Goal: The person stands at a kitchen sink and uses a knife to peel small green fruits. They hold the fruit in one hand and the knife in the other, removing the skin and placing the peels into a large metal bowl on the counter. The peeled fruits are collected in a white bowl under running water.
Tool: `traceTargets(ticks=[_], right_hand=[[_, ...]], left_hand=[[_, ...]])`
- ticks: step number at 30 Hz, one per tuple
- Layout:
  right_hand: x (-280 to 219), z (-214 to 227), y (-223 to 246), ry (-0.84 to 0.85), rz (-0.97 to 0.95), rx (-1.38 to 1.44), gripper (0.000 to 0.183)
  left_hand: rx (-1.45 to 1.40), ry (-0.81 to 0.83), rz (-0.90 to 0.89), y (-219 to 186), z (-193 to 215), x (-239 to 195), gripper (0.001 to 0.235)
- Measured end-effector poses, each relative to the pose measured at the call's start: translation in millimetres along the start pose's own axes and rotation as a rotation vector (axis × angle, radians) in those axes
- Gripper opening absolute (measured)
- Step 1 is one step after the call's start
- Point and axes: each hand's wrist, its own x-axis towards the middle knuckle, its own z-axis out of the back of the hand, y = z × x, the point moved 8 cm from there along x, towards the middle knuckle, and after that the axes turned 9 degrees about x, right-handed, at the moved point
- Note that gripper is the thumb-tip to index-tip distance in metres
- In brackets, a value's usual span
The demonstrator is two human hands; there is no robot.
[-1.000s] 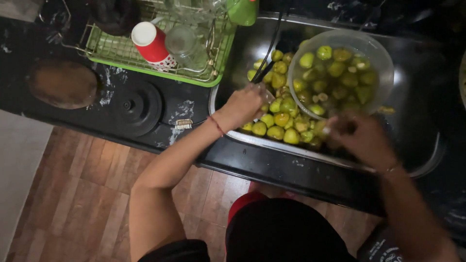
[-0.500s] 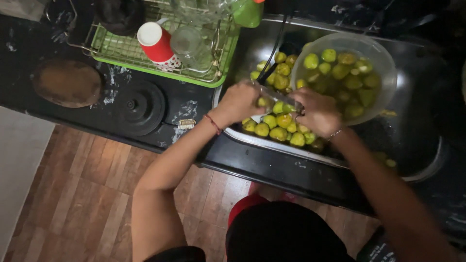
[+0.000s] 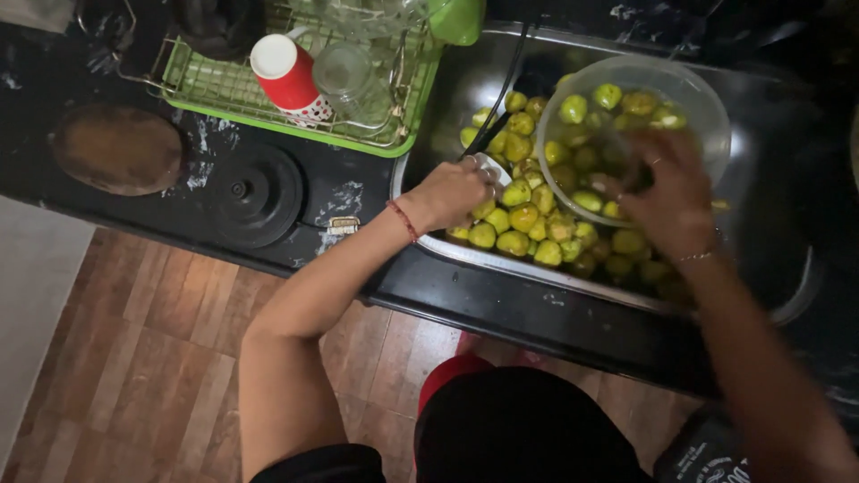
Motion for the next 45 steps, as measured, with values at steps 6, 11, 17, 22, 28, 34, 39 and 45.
traceTargets(ticks=[6, 11, 17, 22, 28, 34, 39, 45], right_hand=[[-15, -39, 25, 0.181, 0.106, 0.302, 0.041], [-19, -27, -4, -0.053, -0.103, 0.557, 0.035], [-38, -9, -31, -0.176, -0.062, 0.558, 0.018], [-54, -34, -25, 0.014, 0.115, 0.388, 0.039], [-49, -52, 54, 0.294, 0.452, 0.234, 0.031], [-59, -79, 36, 0.393, 0.511, -0.129, 0.040], [-60, -73, 45, 0.288, 0.604, -0.403, 0.038], [-65, -84, 37, 0.183, 0.715, -0.544, 0.027]], left_hand=[[0.149, -0.005, -0.064, -2, 31, -5, 0.067], [-0.503, -0.669, -0.009, 33, 116, 5, 0.045], [-0.227, -0.438, 0.007, 8, 77, 30, 0.041], [0.184, -0.353, -0.112, -5, -34, 78, 0.050], [0.167, -0.512, -0.143, 0, 16, 51, 0.053], [-0.354, -0.662, -0.047, 18, 121, 29, 0.062], [-0.517, -0.787, 0.027, 22, 102, 57, 0.048], [-0.235, -0.032, 0.093, -1, -1, 55, 0.047]])
